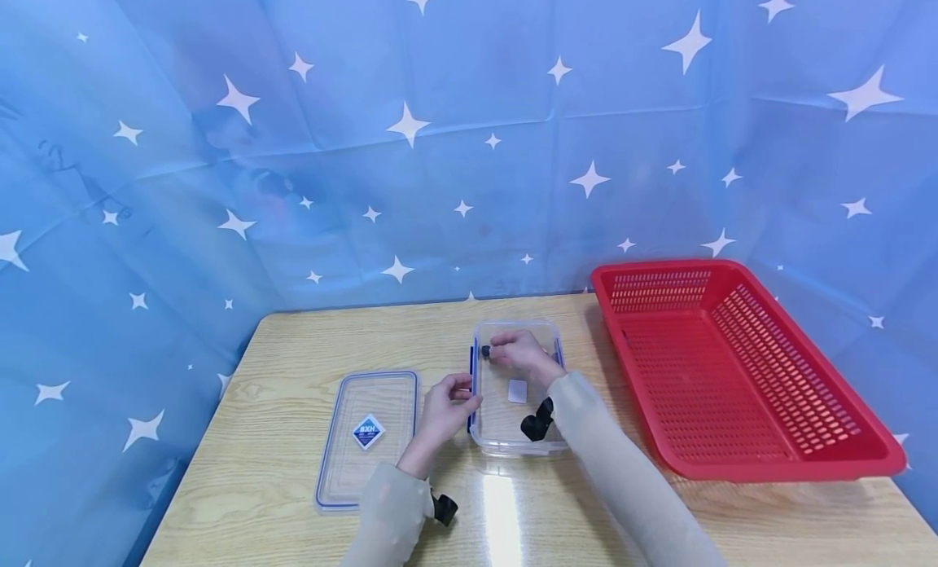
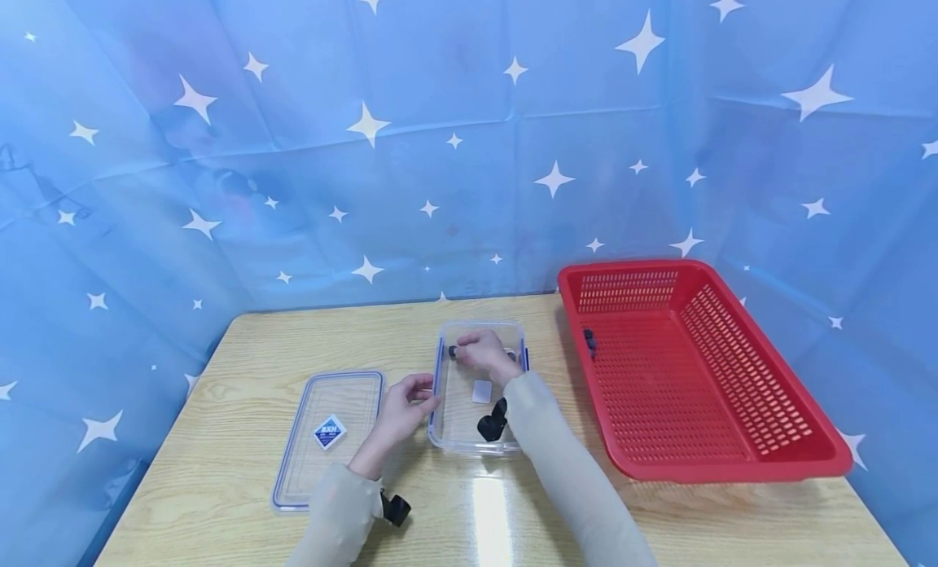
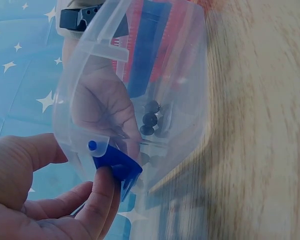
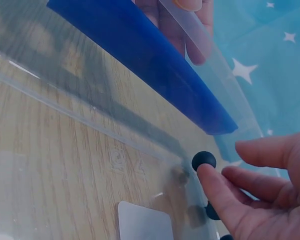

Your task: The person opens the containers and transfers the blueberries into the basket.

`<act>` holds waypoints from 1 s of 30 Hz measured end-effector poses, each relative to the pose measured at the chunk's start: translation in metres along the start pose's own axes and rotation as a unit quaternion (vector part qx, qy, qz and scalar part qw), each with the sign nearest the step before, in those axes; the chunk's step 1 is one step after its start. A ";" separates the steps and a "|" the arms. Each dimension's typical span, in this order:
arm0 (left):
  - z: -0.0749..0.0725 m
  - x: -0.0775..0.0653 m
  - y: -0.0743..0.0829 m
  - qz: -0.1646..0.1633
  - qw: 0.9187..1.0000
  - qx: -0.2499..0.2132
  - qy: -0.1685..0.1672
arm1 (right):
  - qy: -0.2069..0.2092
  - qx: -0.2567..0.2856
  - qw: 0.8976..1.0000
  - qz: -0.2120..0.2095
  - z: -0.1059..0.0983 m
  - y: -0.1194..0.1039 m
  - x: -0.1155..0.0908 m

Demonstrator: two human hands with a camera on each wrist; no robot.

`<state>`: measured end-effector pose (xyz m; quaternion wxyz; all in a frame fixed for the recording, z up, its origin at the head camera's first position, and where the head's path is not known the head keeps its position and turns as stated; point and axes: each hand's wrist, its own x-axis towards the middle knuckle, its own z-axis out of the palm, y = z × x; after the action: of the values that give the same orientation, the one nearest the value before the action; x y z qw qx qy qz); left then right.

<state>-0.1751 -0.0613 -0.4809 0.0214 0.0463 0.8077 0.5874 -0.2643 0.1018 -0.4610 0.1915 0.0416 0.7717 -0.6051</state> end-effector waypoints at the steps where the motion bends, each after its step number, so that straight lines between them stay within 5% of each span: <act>1: 0.000 0.000 0.000 0.000 1.000 0.000 0.000 | 0.002 -0.008 1.000 -0.001 0.000 0.000 0.000; 17: -0.001 0.000 -0.001 0.000 1.000 0.003 -0.003 | 0.001 -0.119 0.991 -0.053 0.003 0.015 0.013; 30: -0.001 0.001 -0.003 0.004 1.000 0.000 0.000 | -0.012 -0.132 0.991 -0.024 0.004 0.015 0.010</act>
<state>-0.1759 -0.0629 -0.4838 0.0196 0.0495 0.8077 0.5872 -0.2685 0.0997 -0.4789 0.1900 -0.0100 0.8433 -0.5026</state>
